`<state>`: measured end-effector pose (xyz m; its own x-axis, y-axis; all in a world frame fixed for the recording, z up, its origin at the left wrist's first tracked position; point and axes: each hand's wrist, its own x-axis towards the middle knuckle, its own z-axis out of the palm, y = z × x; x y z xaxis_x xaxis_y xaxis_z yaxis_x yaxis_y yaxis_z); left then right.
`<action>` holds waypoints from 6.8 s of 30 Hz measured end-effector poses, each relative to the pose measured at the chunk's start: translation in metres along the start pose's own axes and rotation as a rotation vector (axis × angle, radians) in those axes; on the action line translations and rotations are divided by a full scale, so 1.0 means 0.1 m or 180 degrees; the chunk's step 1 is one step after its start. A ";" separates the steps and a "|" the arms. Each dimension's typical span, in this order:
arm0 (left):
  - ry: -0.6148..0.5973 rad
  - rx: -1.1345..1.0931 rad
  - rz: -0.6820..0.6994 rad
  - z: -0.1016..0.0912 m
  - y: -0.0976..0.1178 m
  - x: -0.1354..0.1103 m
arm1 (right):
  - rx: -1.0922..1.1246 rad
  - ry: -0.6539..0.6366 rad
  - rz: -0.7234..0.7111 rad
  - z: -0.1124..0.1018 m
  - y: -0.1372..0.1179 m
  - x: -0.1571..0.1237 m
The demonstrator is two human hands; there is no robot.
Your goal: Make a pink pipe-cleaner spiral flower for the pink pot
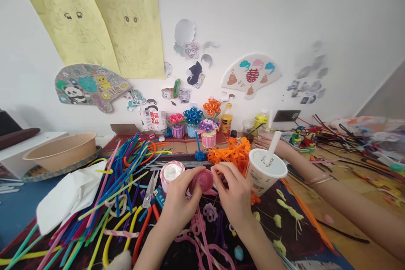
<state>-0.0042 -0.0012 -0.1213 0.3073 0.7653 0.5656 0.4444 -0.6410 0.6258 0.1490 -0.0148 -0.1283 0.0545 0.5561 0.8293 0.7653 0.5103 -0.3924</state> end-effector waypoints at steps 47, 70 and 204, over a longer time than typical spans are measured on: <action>0.0002 0.0188 0.0210 0.00 0.03 0.00 | -0.0742 -0.0034 -0.0823 -0.02 -0.03 0.02; 0.0161 -0.0065 -0.0163 -0.06 -0.02 0.00 | 0.1224 -0.0394 0.1312 -0.02 0.03 0.06; 0.0613 0.1926 0.0513 -0.61 0.21 -0.67 | 0.3224 -0.2097 0.2320 -0.06 0.07 0.08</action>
<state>-0.0665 -0.0701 -0.1134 0.2784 0.6022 0.7482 0.8177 -0.5573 0.1443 0.1585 -0.0104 -0.1226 -0.2888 0.9527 0.0944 -0.1057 0.0663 -0.9922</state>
